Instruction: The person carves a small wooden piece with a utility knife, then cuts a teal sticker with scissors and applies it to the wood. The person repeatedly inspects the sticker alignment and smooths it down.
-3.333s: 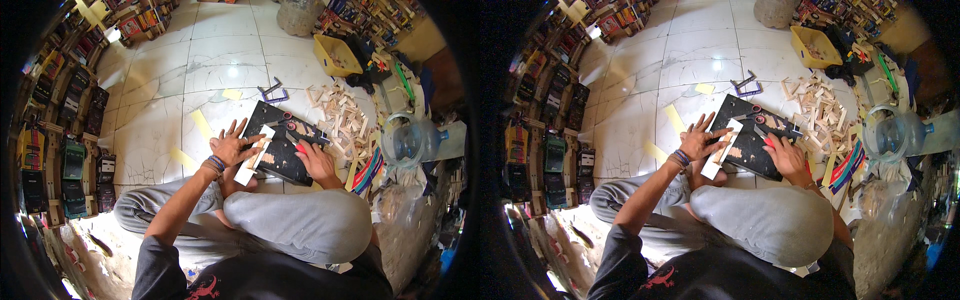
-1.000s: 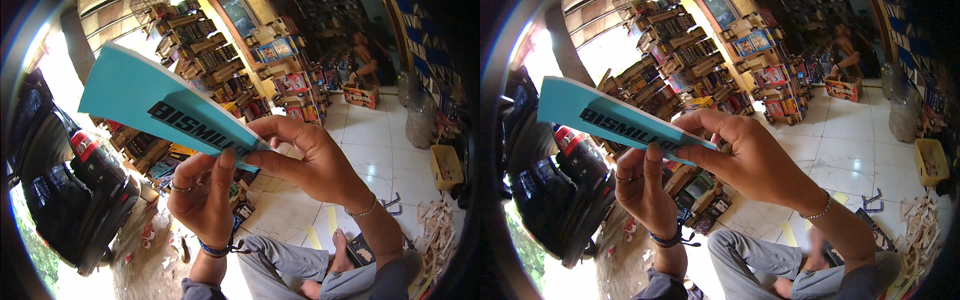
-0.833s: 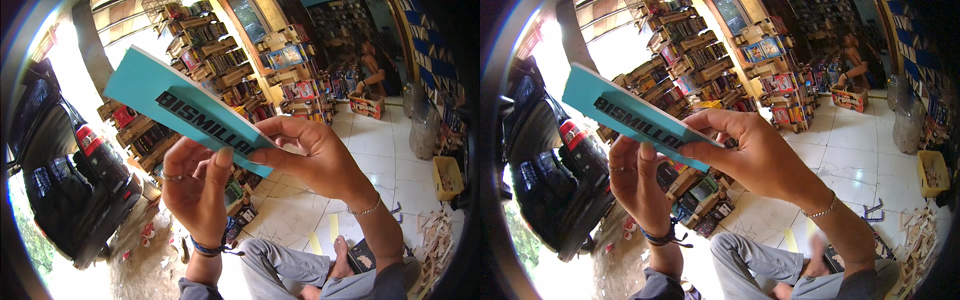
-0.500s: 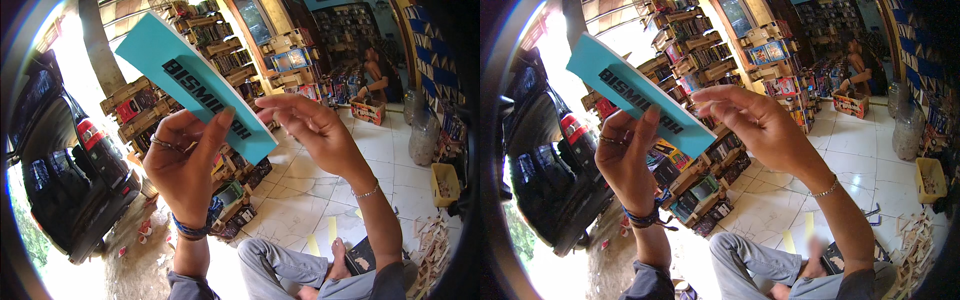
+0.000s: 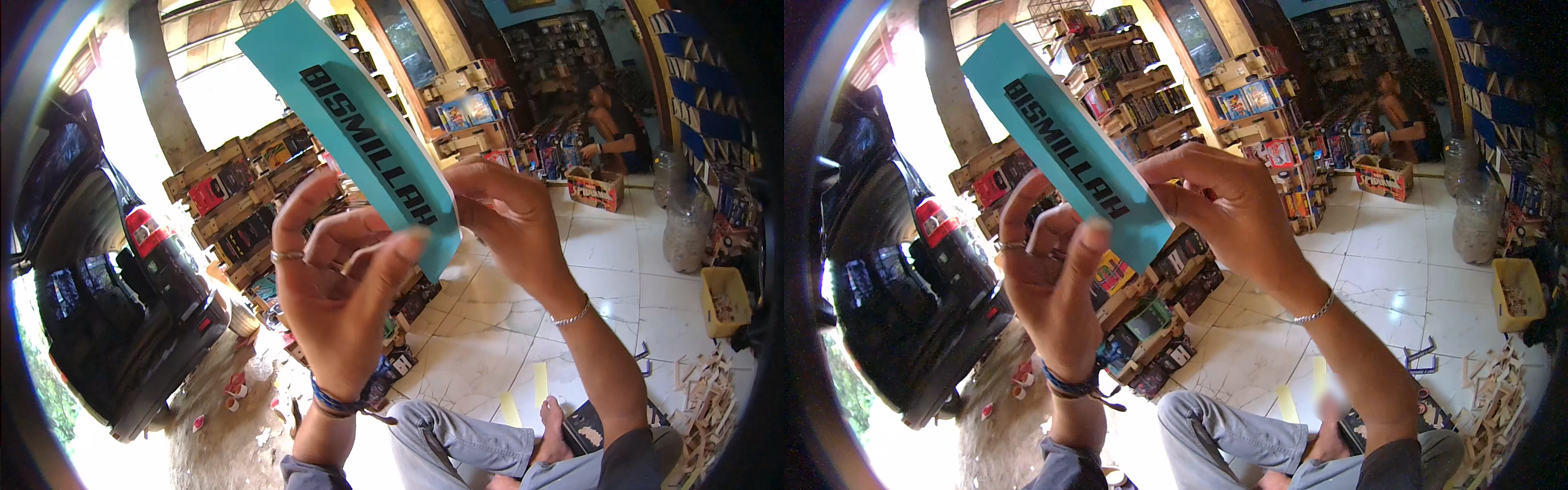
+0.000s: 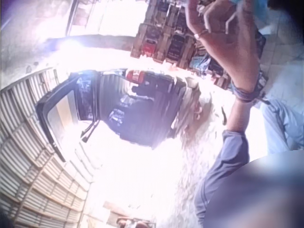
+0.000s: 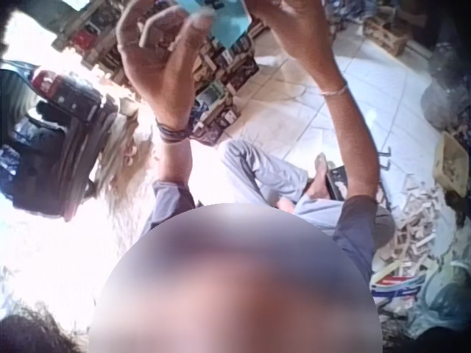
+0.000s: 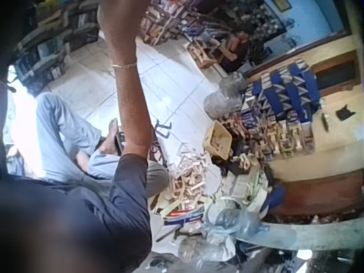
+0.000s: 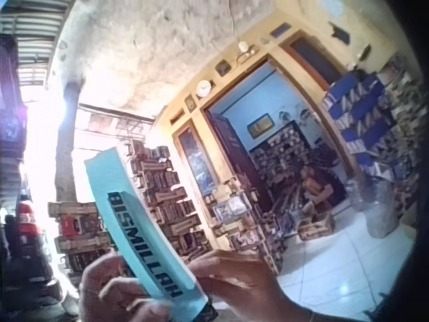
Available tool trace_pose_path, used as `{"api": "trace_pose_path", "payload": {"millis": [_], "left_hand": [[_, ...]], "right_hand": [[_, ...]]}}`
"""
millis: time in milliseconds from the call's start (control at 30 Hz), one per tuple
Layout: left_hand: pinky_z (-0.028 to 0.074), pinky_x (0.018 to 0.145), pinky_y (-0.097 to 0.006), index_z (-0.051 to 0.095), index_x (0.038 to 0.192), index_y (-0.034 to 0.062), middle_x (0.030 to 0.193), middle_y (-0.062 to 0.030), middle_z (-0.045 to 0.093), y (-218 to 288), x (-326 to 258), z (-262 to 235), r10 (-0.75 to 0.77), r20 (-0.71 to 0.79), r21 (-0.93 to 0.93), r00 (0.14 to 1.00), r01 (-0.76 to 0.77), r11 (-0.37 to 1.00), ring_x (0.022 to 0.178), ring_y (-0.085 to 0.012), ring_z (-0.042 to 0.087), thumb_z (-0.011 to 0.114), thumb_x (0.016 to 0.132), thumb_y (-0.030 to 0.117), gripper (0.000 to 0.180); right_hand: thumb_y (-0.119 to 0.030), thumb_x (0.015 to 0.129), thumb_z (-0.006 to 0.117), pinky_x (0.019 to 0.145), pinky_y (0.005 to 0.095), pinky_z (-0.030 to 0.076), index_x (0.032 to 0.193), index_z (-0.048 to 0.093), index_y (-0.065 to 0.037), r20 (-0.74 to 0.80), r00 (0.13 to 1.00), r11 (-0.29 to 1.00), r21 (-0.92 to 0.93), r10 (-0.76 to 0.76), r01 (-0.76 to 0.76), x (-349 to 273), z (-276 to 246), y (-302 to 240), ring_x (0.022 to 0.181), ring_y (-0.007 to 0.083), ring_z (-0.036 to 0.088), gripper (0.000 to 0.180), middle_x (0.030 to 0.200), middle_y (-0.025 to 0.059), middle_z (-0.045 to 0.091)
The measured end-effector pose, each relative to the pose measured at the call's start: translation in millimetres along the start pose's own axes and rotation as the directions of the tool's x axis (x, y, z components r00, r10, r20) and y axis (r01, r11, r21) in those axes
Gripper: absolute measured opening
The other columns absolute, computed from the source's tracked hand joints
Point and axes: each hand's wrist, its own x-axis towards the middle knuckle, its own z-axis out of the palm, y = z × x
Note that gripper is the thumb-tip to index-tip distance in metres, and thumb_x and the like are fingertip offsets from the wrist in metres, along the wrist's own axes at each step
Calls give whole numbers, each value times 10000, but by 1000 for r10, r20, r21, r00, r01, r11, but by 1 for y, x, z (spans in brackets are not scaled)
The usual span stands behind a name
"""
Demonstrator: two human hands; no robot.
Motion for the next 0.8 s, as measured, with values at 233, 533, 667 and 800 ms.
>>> {"api": "trace_pose_path", "payload": {"millis": [233, 533, 667, 800], "left_hand": [[516, 879, -276, 613, 1202, -1, 1098, -47, 628, -13, -29, 6, 128, -51, 126, 990, -121, 985, 995, -117, 635, 736, 891, -61, 340], [517, 917, -290, 618, 1139, 0, 1132, -86, 616, -7, -60, -15, 230, -267, 305, 936, -144, 941, 1053, -154, 626, 759, 858, -95, 328], [496, 825, -237, 671, 1027, -3, 1051, -80, 656, -1, -71, -21, 251, -324, 424, 912, -97, 900, 970, -105, 612, 767, 869, -69, 196], [483, 818, -243, 691, 977, -19, 1016, -97, 695, -2, -80, -22, 226, -422, 460, 878, -8, 888, 949, -103, 612, 747, 924, 27, 90]], "right_hand": [[-84, 973, 678, 830, 279, 533, 1118, 736, -59, -57, 988, 907, 409, 140, -105, -26, 25, 3, 987, 82, 651, 158, 1092, 34, 725], [-116, 949, 702, 726, 262, 487, 1087, 726, -31, -5, 991, 889, 443, 133, -117, -47, 77, 11, 874, 108, 626, 164, 1051, 74, 714], [-91, 940, 696, 746, 284, 545, 1077, 735, -27, -12, 987, 904, 402, 163, -145, -63, 88, 5, 917, 144, 679, 156, 1025, 95, 719], [-76, 929, 702, 770, 297, 564, 1101, 739, -23, -4, 983, 865, 475, 186, -162, -69, 91, 7, 927, 175, 705, 183, 1010, 106, 723]]}}
